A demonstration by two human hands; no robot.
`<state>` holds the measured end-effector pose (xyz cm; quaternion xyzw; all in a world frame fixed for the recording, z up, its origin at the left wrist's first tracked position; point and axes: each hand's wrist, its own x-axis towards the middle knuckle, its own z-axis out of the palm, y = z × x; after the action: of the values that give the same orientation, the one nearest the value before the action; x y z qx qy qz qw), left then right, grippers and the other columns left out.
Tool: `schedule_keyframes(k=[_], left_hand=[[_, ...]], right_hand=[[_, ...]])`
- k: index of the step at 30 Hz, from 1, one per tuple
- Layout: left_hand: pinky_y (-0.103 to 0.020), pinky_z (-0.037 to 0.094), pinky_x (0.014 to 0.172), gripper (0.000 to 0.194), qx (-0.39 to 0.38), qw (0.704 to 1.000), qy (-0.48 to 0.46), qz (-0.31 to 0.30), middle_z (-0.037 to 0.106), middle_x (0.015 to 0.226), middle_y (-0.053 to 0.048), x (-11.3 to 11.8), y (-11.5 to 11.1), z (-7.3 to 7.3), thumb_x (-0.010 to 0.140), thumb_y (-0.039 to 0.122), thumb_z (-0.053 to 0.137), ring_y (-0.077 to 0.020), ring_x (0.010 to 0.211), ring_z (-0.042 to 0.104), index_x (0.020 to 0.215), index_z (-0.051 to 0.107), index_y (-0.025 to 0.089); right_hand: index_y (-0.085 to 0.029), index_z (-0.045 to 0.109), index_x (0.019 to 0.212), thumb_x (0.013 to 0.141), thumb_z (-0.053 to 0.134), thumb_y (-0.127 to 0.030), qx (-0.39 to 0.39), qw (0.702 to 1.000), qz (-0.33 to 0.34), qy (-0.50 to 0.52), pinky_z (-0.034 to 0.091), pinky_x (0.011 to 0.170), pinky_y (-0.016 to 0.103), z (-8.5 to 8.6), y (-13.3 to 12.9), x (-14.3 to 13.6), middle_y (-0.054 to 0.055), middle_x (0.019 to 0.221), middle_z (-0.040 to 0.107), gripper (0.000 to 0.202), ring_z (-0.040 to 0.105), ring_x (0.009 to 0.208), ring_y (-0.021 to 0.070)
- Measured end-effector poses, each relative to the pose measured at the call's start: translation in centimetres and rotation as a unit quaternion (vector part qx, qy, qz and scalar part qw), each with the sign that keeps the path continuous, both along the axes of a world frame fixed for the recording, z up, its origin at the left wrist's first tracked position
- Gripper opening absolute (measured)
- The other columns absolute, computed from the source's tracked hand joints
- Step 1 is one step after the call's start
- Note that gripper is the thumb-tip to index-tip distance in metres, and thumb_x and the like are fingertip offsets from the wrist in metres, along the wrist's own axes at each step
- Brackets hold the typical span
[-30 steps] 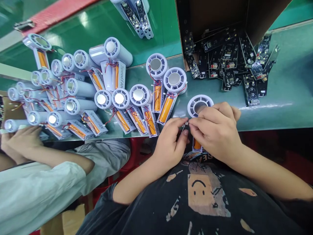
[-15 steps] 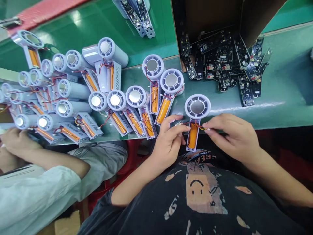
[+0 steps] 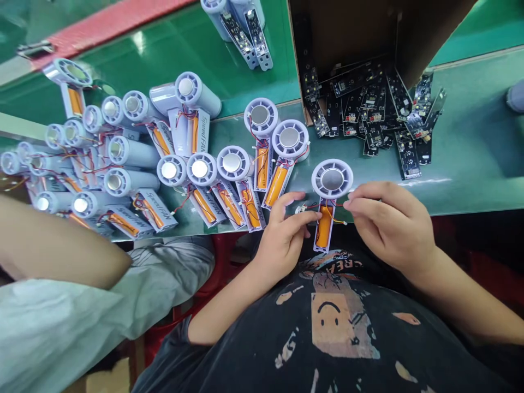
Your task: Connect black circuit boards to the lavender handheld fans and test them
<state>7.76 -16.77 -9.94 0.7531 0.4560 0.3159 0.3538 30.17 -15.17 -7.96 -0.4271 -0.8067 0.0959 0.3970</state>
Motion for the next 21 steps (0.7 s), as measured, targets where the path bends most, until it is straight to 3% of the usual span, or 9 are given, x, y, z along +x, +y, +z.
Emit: schedule_keyframes(k=[3,5,8,12,18,21], left_hand=[[-0.026,0.062,0.069,0.040,-0.006,0.999,-0.035,0.008,0.040,0.145,-0.006,0.5,0.1,0.4,0.096,0.002,0.041,-0.0021,0.069,0.061,0.120,0.056,0.030],[-0.033,0.061,0.081,0.029,0.017,0.999,-0.045,0.009,0.046,0.140,-0.006,0.9,0.4,0.6,0.097,0.008,0.048,-0.0123,0.093,0.066,0.117,0.056,0.028],[-0.046,0.051,0.101,0.019,0.062,0.997,-0.056,0.006,0.054,0.130,-0.008,1.3,0.7,0.8,0.095,0.017,0.057,-0.0242,0.129,0.051,0.112,0.055,0.027],[-0.046,0.048,0.103,0.013,0.083,0.994,-0.064,-0.008,0.056,0.131,-0.007,1.4,1.0,1.0,0.096,0.025,0.059,-0.0239,0.131,0.050,0.109,0.055,0.026],[-0.044,0.046,0.104,0.003,0.086,0.995,-0.053,0.018,0.055,0.134,-0.006,1.2,1.0,1.2,0.097,0.023,0.057,-0.0220,0.127,0.052,0.097,0.059,0.024],[-0.043,0.048,0.101,0.002,0.056,0.995,-0.077,0.015,0.058,0.129,-0.007,1.3,1.0,1.1,0.097,0.024,0.058,-0.0231,0.128,0.051,0.095,0.059,0.023]], right_hand=[[-0.024,0.056,0.110,0.087,0.060,-0.010,-0.055,0.996,0.026,0.071,0.057,0.073,0.032,0.7,-0.2,-1.5,0.002,0.094,0.071,0.027,0.067,0.081,0.0161],[-0.024,0.055,0.111,0.088,0.063,-0.015,-0.081,0.991,0.025,0.102,0.057,0.070,0.030,0.9,-0.3,-2.3,0.001,0.090,0.071,0.026,0.066,0.074,0.0145],[-0.024,0.058,0.102,0.088,0.069,-0.024,-0.094,0.989,0.028,0.107,0.057,0.069,0.030,0.8,-0.5,-2.9,-0.001,0.084,0.071,0.017,0.066,0.069,0.0139],[-0.023,0.061,0.087,0.089,0.069,-0.025,-0.089,0.990,0.052,0.102,0.057,0.073,0.029,0.8,-0.5,-2.8,0.000,0.080,0.072,0.009,0.068,0.075,0.0143],[-0.020,0.067,0.093,0.090,0.066,-0.017,-0.083,0.983,0.105,0.125,0.059,0.075,0.027,0.8,-0.3,-2.4,0.003,0.087,0.073,0.005,0.070,0.081,0.0129],[-0.021,0.067,0.094,0.090,0.062,-0.010,-0.086,0.984,0.088,0.127,0.059,0.074,0.026,0.5,-0.3,-2.5,0.002,0.088,0.073,0.013,0.070,0.082,0.0121]])
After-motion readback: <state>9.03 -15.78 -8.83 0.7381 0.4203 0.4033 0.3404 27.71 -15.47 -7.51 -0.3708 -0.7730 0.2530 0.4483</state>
